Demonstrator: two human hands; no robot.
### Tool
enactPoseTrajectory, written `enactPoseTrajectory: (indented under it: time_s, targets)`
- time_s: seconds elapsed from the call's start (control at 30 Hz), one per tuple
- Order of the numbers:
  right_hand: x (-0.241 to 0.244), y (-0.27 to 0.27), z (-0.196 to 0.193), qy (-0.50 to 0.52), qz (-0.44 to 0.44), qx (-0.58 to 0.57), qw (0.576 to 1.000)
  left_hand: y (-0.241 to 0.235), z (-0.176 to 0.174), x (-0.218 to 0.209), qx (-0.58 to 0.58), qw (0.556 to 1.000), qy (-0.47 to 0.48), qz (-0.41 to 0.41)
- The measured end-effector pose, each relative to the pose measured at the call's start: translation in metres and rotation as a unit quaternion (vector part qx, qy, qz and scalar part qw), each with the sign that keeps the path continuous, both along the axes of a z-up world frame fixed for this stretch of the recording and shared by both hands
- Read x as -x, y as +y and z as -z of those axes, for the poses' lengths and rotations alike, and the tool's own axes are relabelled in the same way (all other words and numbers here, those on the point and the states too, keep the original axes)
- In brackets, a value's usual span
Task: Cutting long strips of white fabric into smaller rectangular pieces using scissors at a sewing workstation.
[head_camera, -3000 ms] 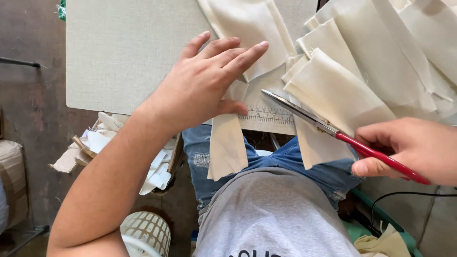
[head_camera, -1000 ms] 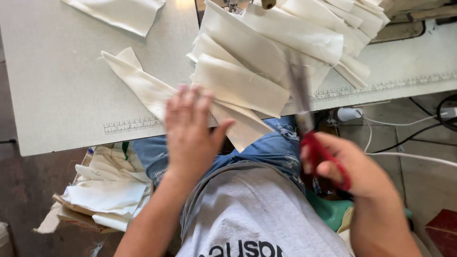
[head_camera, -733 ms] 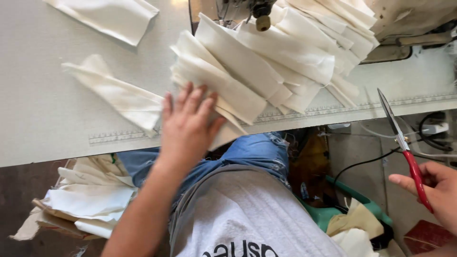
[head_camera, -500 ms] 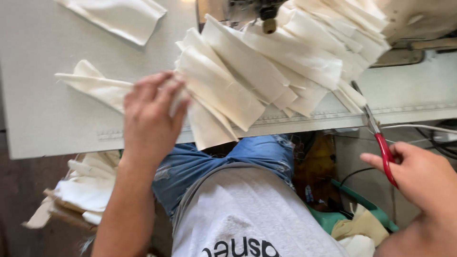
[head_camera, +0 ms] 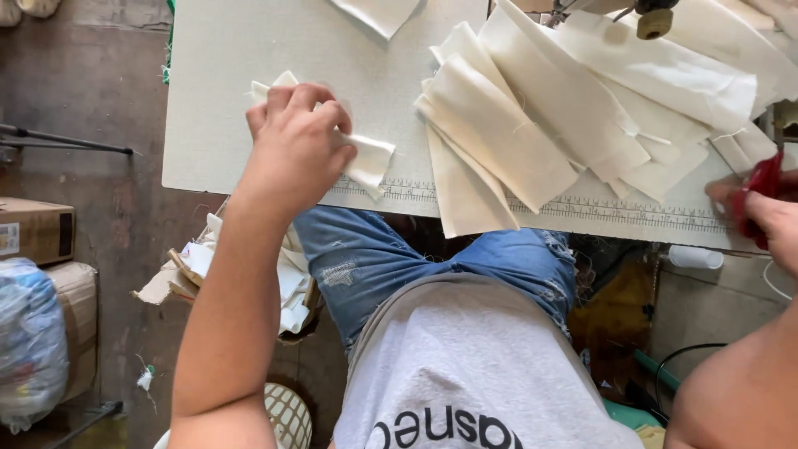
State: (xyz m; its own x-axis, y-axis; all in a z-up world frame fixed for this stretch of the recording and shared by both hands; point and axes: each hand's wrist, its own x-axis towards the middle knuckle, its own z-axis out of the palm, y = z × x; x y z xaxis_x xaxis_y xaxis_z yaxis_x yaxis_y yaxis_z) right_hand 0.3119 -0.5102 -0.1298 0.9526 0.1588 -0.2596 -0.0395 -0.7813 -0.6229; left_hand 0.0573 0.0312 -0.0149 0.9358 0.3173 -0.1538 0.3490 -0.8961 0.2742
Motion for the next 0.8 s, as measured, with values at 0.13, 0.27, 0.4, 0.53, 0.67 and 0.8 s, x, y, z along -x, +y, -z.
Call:
enactPoseTrajectory:
  time_s: [0.13, 0.27, 0.4, 0.53, 0.67, 0.8]
  targets:
    - [0.033, -0.008, -0.011, -0.065, -0.069, -0.004, 0.995, -0.004, -0.002, 0.010, -0.027, 0.998, -0.028, 0.055]
    - [0.133, 0.043, -0.080, -0.135, -0.099, -0.012, 0.986, -0.038, -0.025, 0.040, -0.035, 0.970, -0.219, 0.101]
    - [0.192, 0.149, -0.149, -0.062, -0.218, -0.089, 0.970, -0.088, -0.048, 0.069, 0.258, 0.915, -0.306, -0.043]
    - [0.172, 0.220, -0.110, -0.308, -0.340, -0.134, 0.878, -0.111, -0.042, 0.077, 0.402, 0.836, -0.362, -0.091]
    - [0.174, 0.289, -0.063, -0.390, -0.442, -0.047, 0.806, -0.109, -0.040, 0.095, 0.349, 0.831, -0.413, -0.132]
    - [0.182, 0.323, -0.076, -0.434, -0.395, -0.086, 0.805, -0.090, -0.011, 0.129, 0.183, 0.875, -0.388, -0.222]
